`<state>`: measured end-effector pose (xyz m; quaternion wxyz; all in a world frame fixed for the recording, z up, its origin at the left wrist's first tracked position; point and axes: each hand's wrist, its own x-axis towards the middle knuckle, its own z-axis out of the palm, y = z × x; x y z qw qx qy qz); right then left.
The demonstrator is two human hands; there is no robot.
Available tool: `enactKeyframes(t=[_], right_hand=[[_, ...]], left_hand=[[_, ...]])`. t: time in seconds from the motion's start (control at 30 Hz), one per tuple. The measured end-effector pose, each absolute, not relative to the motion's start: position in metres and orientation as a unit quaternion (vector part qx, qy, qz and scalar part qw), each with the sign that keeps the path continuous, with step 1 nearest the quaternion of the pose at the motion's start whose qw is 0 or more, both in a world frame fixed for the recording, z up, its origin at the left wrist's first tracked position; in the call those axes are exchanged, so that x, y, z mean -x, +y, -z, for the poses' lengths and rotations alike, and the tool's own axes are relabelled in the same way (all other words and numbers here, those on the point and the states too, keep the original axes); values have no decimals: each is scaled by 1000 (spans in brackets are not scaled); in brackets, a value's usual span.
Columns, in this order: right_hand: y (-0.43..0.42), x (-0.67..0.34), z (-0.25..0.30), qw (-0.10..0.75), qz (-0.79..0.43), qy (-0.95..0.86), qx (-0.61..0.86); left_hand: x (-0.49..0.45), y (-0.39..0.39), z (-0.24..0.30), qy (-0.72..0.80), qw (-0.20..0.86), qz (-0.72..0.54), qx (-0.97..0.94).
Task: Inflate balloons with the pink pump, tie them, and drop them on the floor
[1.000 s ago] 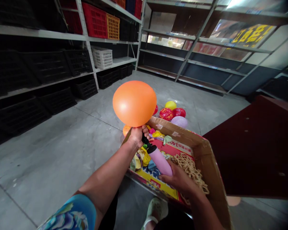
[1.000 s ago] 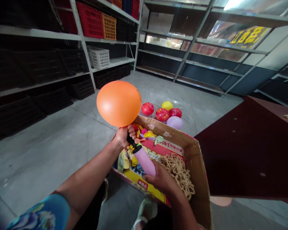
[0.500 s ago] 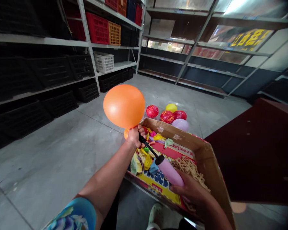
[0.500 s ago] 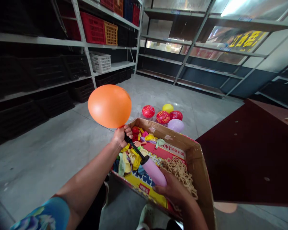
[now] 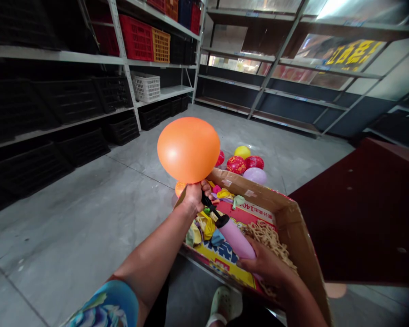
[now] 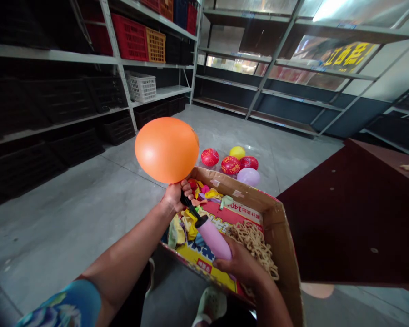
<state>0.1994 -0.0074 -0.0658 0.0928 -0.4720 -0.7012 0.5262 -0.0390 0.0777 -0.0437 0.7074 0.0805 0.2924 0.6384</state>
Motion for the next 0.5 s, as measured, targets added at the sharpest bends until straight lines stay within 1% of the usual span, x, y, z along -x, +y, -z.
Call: enactKeyframes(t=[0.13,0.3,0.5], right_hand=[[-7,-225,65,56,-545,-689,475],[-7,-233,68,46,-535,-690,485],[-8,-197,68,88,-499,-702,501]], left_hand=[[54,81,39,293,685,-662,-79],[59,82,37,296,672,-675,-72],[42,77,43,298,689,-656,-79]])
